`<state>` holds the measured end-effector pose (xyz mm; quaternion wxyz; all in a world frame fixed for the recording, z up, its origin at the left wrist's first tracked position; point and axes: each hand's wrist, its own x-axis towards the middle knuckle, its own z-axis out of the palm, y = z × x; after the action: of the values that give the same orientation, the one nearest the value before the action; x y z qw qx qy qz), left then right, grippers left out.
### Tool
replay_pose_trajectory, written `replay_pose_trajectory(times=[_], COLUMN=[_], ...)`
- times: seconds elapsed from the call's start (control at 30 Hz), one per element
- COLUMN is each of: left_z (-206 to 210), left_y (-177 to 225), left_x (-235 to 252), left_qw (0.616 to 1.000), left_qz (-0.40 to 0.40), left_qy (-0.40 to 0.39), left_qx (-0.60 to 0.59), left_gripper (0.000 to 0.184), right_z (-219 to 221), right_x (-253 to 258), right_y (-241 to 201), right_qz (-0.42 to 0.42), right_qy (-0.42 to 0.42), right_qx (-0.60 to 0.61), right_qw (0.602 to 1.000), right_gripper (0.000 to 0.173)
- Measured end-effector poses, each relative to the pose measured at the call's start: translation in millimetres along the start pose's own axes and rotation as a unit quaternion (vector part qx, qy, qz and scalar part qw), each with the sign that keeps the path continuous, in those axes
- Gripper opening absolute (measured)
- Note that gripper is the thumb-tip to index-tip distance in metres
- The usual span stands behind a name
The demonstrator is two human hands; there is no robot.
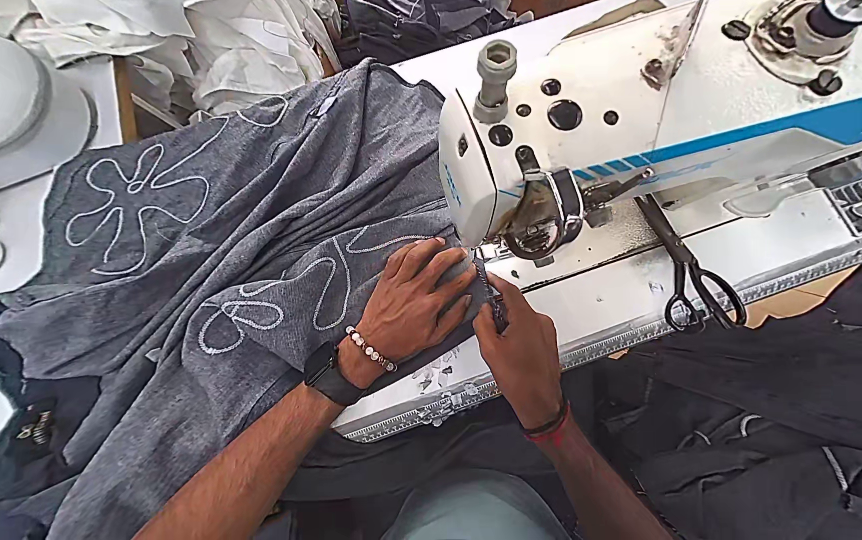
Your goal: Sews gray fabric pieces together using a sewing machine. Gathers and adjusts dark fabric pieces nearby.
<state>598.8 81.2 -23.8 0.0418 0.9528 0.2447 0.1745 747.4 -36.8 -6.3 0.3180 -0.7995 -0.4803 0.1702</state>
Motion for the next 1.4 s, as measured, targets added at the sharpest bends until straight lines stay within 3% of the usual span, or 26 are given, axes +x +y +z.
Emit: replay_pose_trajectory(times=[0.23, 0.33, 0.43, 0.57, 0.7, 0.87, 1.03, 1.23, 1.4], left_z=[-2.3, -1.7, 1.6, -5.5, -7.6, -12.9, -13.5, -2.2, -4.8], left_y=[-11.3, 1.0, 3.6, -36.6, -50.3, -15.7, 11.4, 7.5, -3.9], left_x=[6.9, 4.8, -1.6, 3.5, 6.4, 19.6, 42.3, 45.8, 40.2], left_qw=[0.998, 0.999, 0.997, 0.994, 0.992, 0.987, 0.994, 0.991, 0.986], left_qz=[0.06, 0.022, -0.023, 0.065, 0.106, 0.139, 0.106, 0.117, 0.166], left_qy=[0.017, 0.006, -0.004, -0.028, -0.031, -0.048, 0.015, 0.059, 0.021], left_qx=[0.006, -0.032, -0.078, -0.081, -0.062, -0.059, -0.029, 0.01, 0.007], left_gripper=[0.033, 0.031, 0.036, 0.038, 0.04, 0.035, 0.021, 0.02, 0.023], right_z=[10.0, 11.2, 11.0, -16.7, -51.4, -21.9, -3.6, -1.2, 2.6], right_x=[23.6, 32.4, 36.0, 62.9, 70.1, 40.4, 27.9, 21.3, 9.3], right_y=[-9.6, -12.4, -10.6, 3.3, 4.5, 26.0, 31.1, 38.0, 37.1], right_qz=[0.011, 0.01, 0.006, -0.011, 0.038, -0.043, -0.026, -0.087, -0.127], right_qy=[0.011, 0.011, 0.001, -0.126, 0.011, 0.052, 0.113, 0.129, 0.122], right_qx=[-0.033, -0.044, -0.026, -0.014, -0.229, -0.11, -0.091, -0.052, -0.115], right_qw=[0.999, 0.999, 1.0, 0.992, 0.973, 0.992, 0.989, 0.986, 0.978], right_gripper=[0.024, 0.022, 0.033, 0.051, 0.05, 0.043, 0.026, 0.013, 0.021])
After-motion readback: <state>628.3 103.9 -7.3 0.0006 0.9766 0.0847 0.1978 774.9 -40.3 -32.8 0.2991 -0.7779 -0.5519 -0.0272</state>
